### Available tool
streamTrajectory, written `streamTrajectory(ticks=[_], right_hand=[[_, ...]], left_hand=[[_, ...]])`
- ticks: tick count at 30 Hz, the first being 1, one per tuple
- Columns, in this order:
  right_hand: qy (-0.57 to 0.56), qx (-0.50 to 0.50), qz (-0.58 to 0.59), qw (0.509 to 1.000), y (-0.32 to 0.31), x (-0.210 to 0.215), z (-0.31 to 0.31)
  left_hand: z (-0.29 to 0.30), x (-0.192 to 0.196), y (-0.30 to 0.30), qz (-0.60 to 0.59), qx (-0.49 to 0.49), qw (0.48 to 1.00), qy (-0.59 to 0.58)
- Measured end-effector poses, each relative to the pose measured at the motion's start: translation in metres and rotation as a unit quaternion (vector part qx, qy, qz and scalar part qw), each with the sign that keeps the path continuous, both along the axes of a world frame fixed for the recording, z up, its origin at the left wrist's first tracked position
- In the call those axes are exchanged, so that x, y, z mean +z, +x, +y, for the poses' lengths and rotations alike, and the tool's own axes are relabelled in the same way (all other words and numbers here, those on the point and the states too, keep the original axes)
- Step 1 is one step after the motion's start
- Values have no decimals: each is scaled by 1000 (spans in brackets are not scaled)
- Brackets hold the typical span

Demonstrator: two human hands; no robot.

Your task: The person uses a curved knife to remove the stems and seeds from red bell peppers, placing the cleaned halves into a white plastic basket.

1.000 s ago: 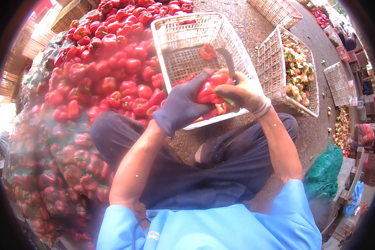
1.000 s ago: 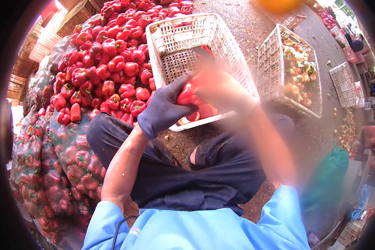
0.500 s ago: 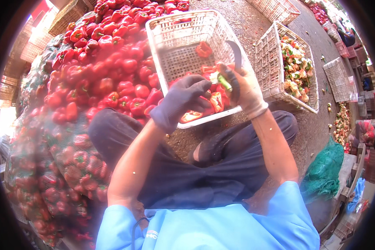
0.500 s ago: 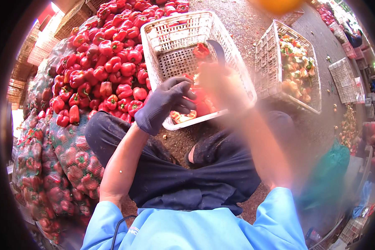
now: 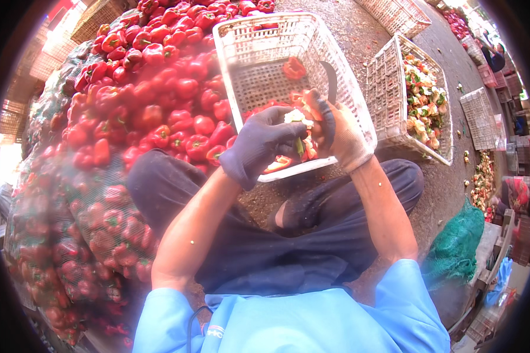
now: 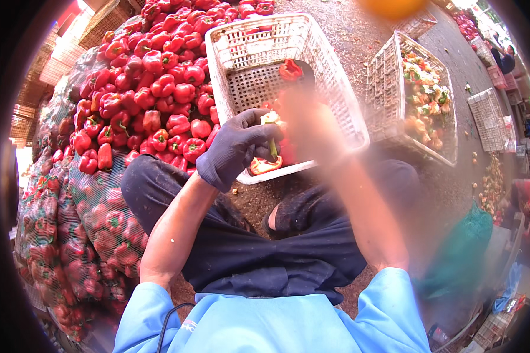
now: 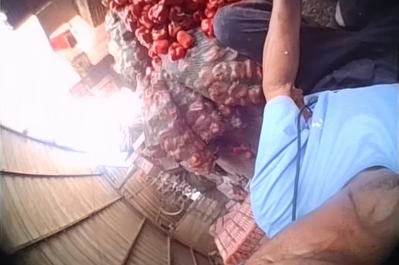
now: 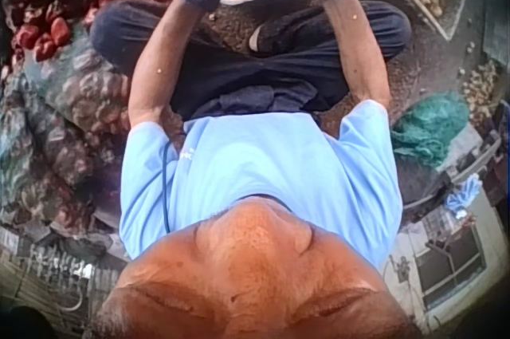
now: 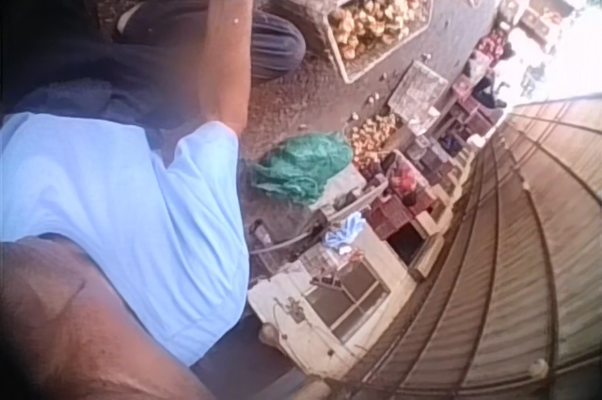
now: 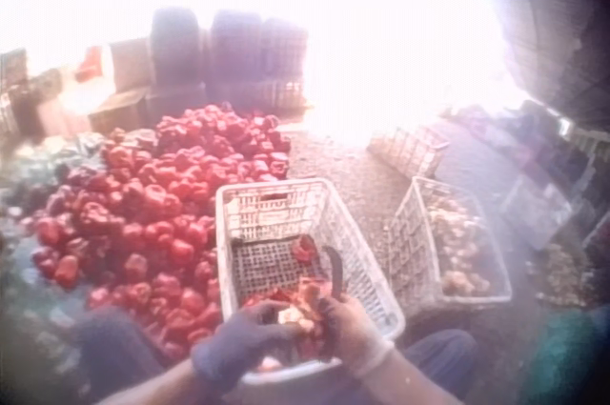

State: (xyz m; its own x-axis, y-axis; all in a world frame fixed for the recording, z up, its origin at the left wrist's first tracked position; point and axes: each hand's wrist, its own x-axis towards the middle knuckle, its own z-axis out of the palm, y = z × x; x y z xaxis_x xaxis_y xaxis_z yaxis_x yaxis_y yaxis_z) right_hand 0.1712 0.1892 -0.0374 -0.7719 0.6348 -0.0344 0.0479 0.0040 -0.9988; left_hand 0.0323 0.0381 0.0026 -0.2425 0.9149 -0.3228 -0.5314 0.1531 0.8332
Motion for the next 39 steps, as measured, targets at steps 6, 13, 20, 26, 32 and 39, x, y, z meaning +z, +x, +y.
streamTrajectory(ticks=[6, 13, 20, 26, 32, 39], right_hand=[[41, -105, -111, 987, 5, 35, 2], [-76, 4, -134, 988, 7, 56, -38], [-82, 51, -119, 988, 22, 64, -44], [81, 39, -32, 995, 51, 41, -16], [58, -20, -54, 997, 66, 54, 20], [-84, -304, -72, 946, 227, 81, 223]], left_hand=[[-2, -39, -8, -45, 29, 998, 37], [12, -63, 9, 3, 30, 995, 99], [3, -54, 20, 27, -9, 995, 93], [13, -2, 26, -18, -12, 997, 71], [13, 15, -8, 68, -13, 994, 84], [-126, 56, -192, 206, 253, 945, -25]])
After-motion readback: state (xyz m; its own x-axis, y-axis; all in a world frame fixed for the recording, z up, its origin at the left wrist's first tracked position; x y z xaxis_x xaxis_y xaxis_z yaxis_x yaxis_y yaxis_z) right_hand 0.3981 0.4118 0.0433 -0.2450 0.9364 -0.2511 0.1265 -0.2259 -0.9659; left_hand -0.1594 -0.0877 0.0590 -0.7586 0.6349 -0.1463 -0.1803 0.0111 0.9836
